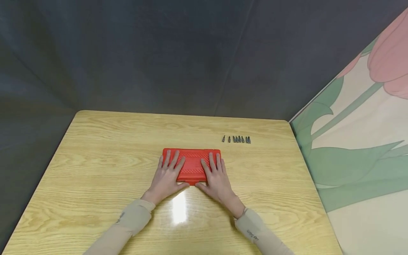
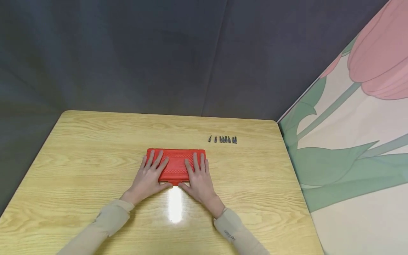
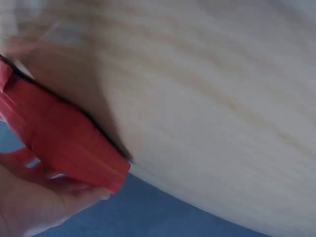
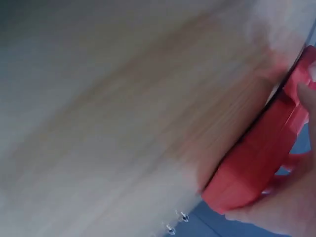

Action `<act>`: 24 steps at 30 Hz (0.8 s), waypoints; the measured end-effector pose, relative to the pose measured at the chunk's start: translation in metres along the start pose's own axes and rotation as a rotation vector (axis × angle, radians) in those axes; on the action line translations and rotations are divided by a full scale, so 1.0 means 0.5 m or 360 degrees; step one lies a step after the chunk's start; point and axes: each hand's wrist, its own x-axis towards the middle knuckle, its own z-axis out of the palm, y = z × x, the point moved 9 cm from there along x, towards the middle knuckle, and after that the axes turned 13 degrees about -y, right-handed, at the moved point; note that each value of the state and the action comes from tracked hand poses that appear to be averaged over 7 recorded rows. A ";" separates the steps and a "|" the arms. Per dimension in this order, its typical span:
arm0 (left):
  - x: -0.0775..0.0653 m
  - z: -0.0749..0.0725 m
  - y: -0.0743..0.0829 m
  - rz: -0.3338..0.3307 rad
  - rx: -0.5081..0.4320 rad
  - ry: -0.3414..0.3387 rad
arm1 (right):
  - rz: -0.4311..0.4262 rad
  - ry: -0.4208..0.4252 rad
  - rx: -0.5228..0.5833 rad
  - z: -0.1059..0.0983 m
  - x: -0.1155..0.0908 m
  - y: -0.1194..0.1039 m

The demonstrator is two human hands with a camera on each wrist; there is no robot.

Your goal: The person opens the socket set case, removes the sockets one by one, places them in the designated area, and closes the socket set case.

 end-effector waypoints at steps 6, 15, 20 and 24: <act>0.018 0.002 -0.004 -0.0027 0.0056 -0.0032 | 0.0052 -0.0068 -0.0080 -0.013 0.024 -0.001; 0.070 0.003 -0.030 -0.0054 0.0049 -0.0071 | 0.0128 -0.0173 -0.0208 -0.013 0.076 0.019; 0.096 0.008 -0.041 -0.0089 0.0112 -0.0071 | 0.0150 -0.0199 -0.0313 -0.008 0.105 0.033; 0.110 0.005 -0.049 -0.0090 0.0185 -0.0050 | 0.0171 -0.0270 -0.0426 0.004 0.125 0.038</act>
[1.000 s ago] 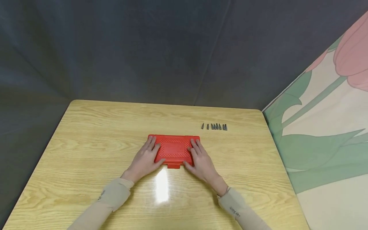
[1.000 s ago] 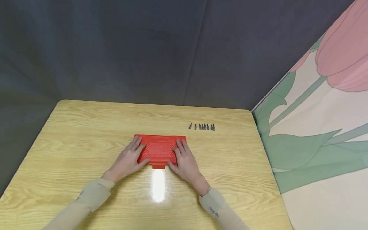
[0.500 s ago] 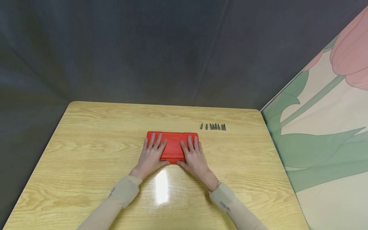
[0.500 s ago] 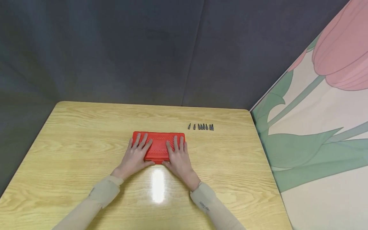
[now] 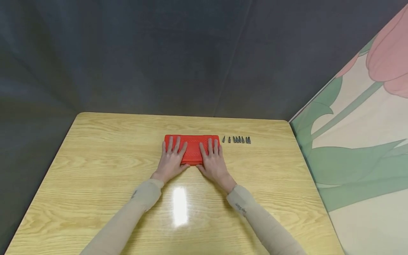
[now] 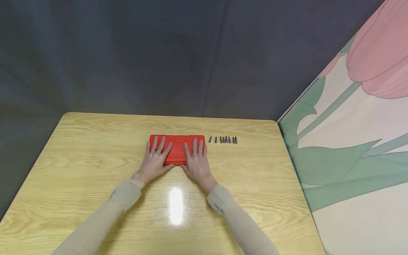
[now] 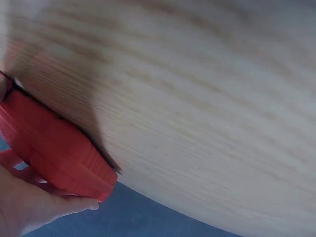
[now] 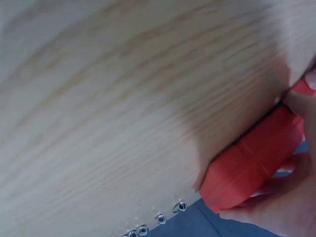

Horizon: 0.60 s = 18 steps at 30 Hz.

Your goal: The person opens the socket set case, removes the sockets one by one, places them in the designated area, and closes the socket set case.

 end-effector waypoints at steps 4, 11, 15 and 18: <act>0.008 -0.003 0.001 0.0032 0.0089 0.0038 | 0.0034 -0.0017 -0.0136 0.008 0.008 -0.002; 0.015 -0.012 -0.008 0.0027 0.0174 0.0083 | 0.0078 -0.0013 -0.0316 0.005 0.027 -0.012; 0.020 0.001 -0.013 -0.0032 0.0226 -0.0028 | 0.0077 -0.0011 -0.0348 0.005 0.037 -0.017; 0.021 0.010 -0.015 -0.0069 0.0252 -0.0073 | 0.0071 -0.0019 -0.0348 0.005 0.041 -0.019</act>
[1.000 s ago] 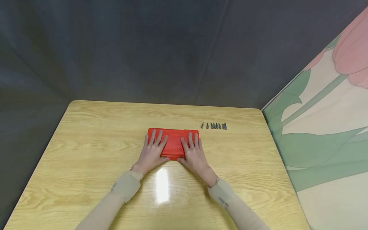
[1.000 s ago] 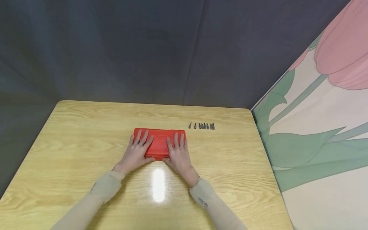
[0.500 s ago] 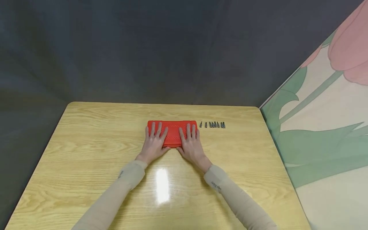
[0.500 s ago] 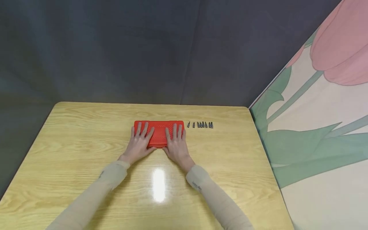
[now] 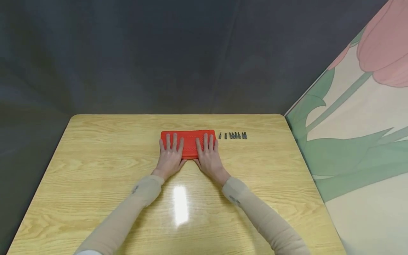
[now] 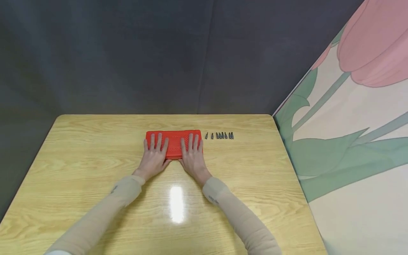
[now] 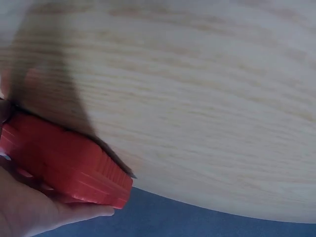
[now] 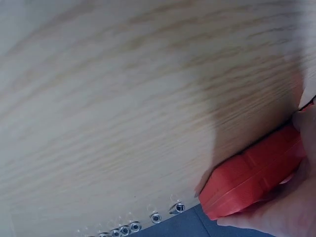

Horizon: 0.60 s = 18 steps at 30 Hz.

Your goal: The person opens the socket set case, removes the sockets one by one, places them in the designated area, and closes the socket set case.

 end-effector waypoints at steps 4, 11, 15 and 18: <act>0.000 0.006 0.005 -0.0004 -0.0013 0.0003 | 0.0021 -0.0062 -0.0012 0.006 -0.001 0.001; -0.005 0.013 0.010 -0.0005 -0.0108 -0.0041 | 0.0023 -0.0096 0.0152 0.017 -0.013 0.000; -0.015 0.026 0.006 -0.0002 -0.0240 -0.0154 | -0.0038 -0.0099 0.0485 0.025 -0.022 -0.004; -0.018 0.028 -0.001 0.0001 -0.0386 -0.0178 | -0.0104 -0.0083 0.0828 0.027 -0.026 0.005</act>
